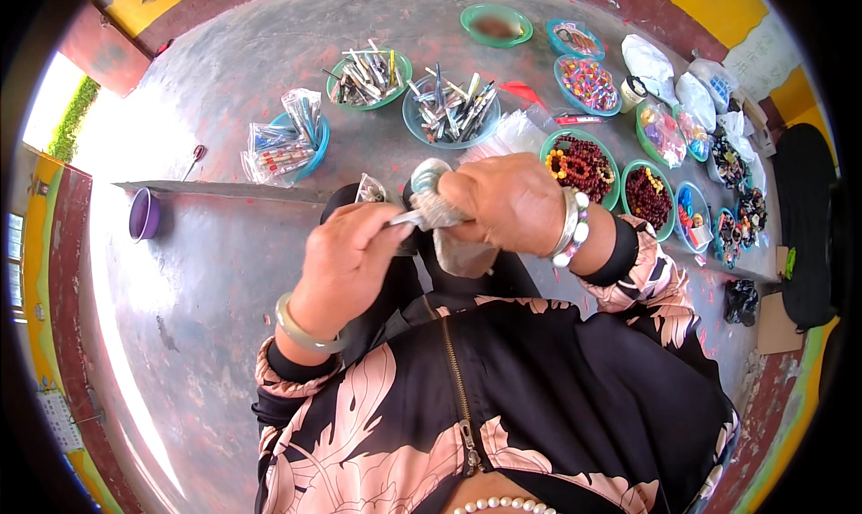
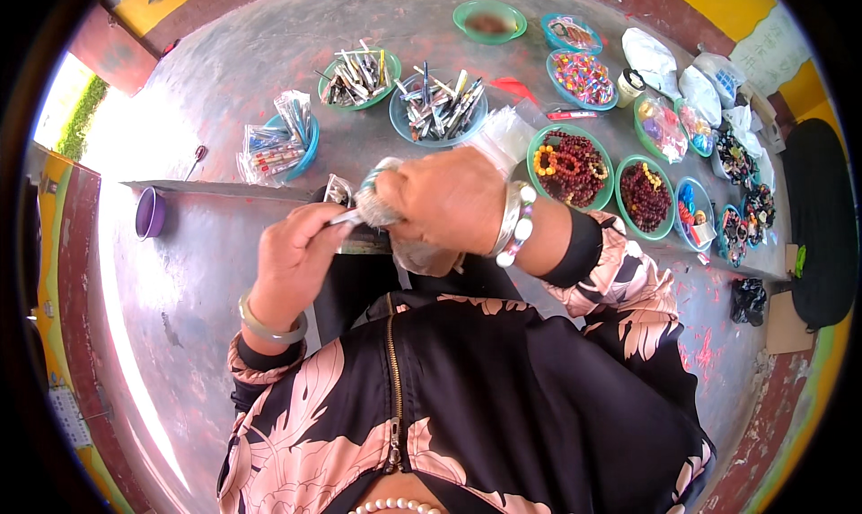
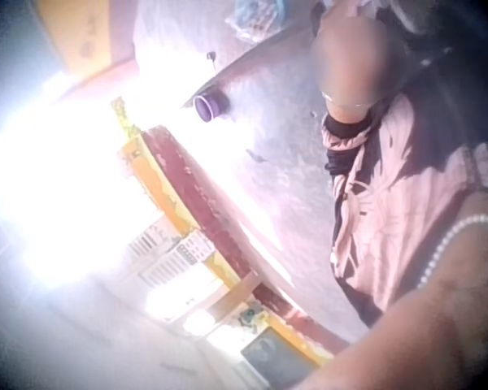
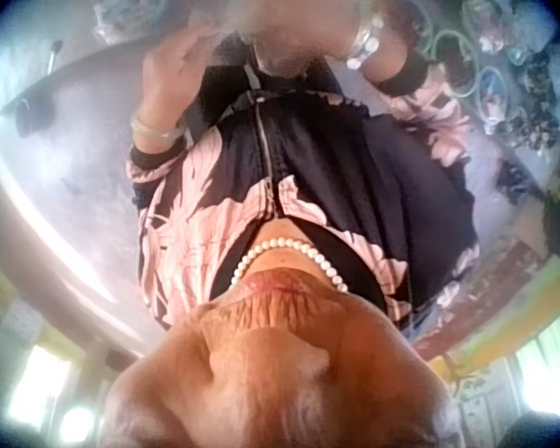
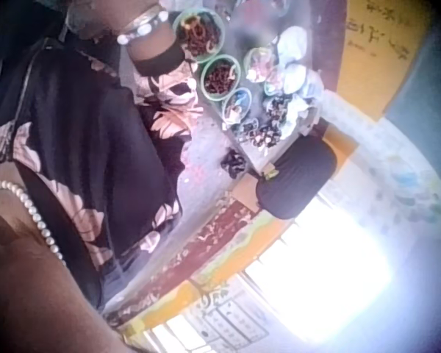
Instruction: The person sits on the floor and wipes several markers with a cloth, then places them into a small plastic bag. They repeat this process with multiple markers from a nearby bowl.
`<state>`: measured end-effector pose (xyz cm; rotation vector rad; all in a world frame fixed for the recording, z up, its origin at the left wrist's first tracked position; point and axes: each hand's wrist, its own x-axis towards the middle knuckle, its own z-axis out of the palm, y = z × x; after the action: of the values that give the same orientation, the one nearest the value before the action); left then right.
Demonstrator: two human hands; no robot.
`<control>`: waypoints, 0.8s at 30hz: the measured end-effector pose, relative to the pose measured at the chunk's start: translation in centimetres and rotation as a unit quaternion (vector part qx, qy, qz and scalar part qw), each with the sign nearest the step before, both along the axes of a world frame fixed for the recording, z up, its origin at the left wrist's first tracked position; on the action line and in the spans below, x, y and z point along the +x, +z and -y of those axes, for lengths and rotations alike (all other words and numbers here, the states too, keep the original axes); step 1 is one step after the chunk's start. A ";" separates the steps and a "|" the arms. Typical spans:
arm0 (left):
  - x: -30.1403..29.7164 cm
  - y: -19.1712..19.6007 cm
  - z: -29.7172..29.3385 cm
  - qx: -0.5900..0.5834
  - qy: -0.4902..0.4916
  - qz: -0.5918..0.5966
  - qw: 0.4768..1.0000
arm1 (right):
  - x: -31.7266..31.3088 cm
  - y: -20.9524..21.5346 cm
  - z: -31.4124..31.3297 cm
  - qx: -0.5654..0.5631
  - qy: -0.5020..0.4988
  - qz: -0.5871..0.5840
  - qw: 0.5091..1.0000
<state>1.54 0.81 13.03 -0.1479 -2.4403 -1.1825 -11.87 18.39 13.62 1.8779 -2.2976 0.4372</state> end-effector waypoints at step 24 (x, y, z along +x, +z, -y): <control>2.5 -3.6 2.8 0.285 0.006 0.076 0.955 | -0.3 -2.2 -0.2 -0.257 0.027 0.688 0.678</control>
<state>4.04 -2.00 9.43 0.1344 -2.1056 -1.8930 -12.15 18.55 11.39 1.3047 -2.0544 2.9107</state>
